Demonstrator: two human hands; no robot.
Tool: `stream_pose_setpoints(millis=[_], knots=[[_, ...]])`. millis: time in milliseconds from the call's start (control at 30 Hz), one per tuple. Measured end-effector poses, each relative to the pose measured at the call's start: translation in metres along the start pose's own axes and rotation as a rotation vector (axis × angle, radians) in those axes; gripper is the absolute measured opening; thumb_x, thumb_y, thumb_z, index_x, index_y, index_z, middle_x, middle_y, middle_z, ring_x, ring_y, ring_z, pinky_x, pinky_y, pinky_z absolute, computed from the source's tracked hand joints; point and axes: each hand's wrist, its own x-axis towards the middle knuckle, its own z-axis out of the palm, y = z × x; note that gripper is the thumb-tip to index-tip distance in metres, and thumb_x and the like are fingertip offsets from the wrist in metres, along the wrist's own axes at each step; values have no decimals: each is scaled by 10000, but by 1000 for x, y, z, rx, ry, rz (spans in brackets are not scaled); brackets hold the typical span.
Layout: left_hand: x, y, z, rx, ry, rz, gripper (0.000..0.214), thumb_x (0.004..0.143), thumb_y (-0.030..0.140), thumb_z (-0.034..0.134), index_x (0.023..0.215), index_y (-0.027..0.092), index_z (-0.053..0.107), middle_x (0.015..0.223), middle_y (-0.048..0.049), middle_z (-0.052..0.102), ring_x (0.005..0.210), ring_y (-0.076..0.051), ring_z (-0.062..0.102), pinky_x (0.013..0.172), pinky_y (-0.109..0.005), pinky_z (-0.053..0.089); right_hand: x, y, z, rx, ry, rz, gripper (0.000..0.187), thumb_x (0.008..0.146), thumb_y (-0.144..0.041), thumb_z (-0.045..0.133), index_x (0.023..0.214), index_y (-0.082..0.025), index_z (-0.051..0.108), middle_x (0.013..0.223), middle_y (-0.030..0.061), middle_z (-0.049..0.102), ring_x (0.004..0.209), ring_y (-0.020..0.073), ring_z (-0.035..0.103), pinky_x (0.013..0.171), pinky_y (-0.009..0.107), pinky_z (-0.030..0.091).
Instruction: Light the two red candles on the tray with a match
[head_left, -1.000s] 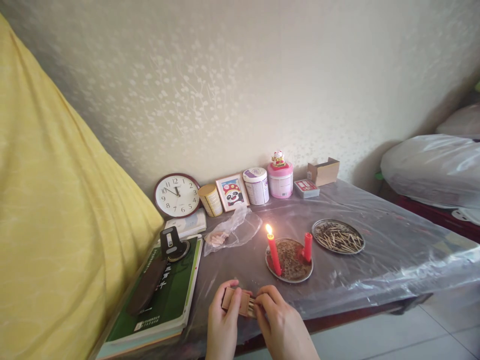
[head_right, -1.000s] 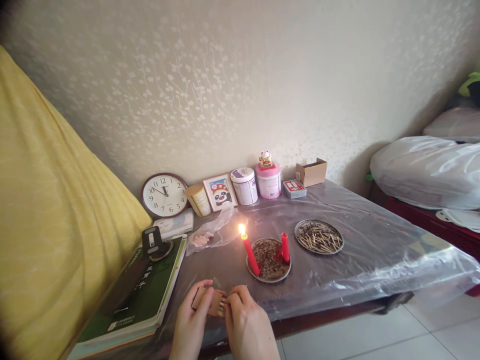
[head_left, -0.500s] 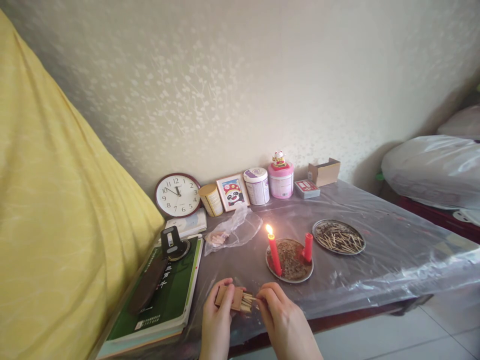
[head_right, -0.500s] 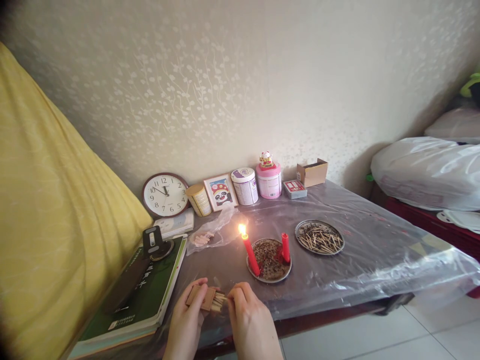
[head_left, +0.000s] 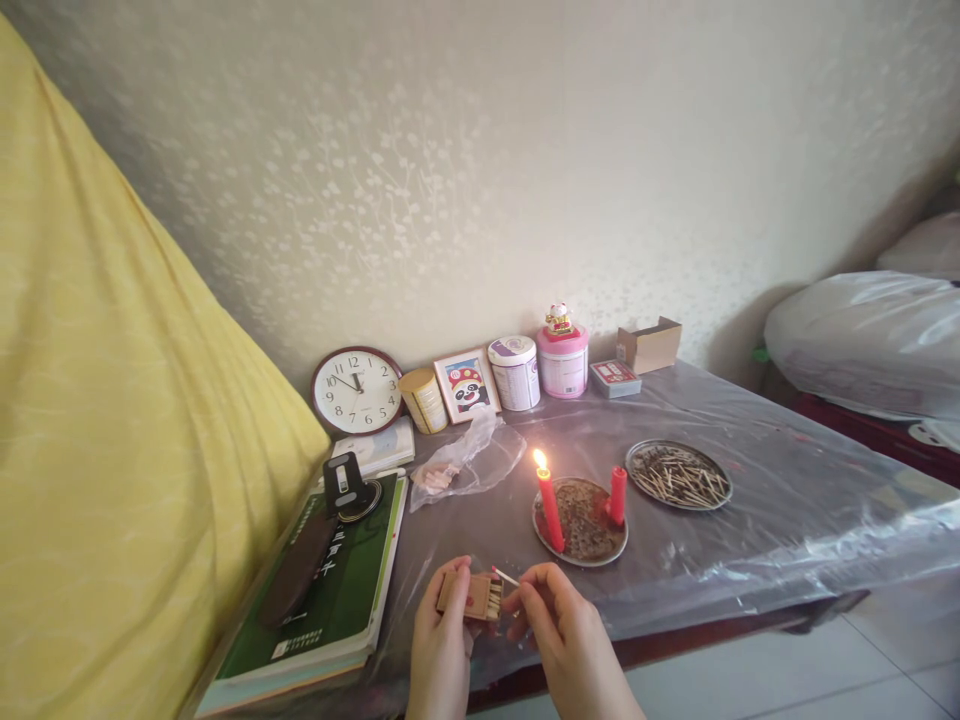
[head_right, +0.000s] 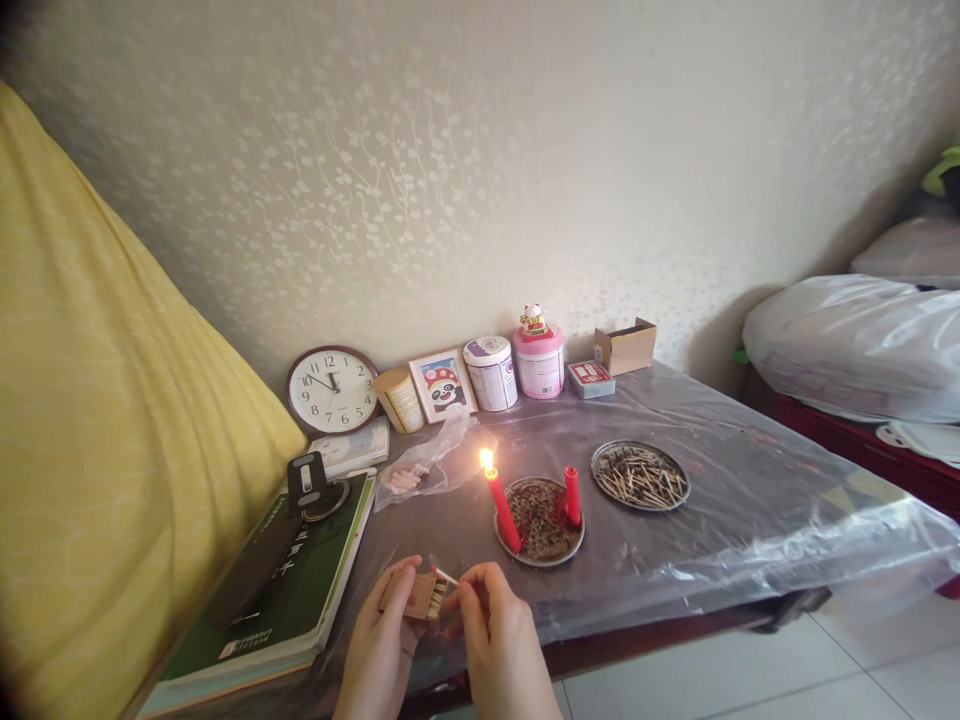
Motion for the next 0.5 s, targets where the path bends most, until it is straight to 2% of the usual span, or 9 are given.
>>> stream_pose_setpoints(millis=[133,300,400,500], knots=[[-2,-4,1,0,-55,-24,368,778,428,668,1033,172,600,799,-63,694,716,-211,648,635,-304,488,0,-1,0,3,-10,-7,270,948,-404,410,828,-189,521,700,16,656,624,137,598,594,210,431],[0,-5,1,-21,-118,-50,335,746,398,686,998,185,626,761,-53,695,688,-221,645,590,-301,466,3,1,-1,71,35,12,295,937,-446,423,847,-185,526,784,38,677,658,142,625,589,210,442],[1,-3,2,-30,-134,-81,294,694,350,745,915,186,640,748,-47,700,660,-187,630,599,-282,461,4,1,-4,83,50,27,303,927,-462,435,851,-182,526,784,45,676,659,148,627,584,212,443],[0,1,2,-70,-91,-104,240,640,308,793,773,168,652,699,-22,674,593,-128,573,553,-235,443,4,-3,-7,26,99,25,299,927,-457,436,872,-183,543,719,24,653,654,149,615,591,209,443]])
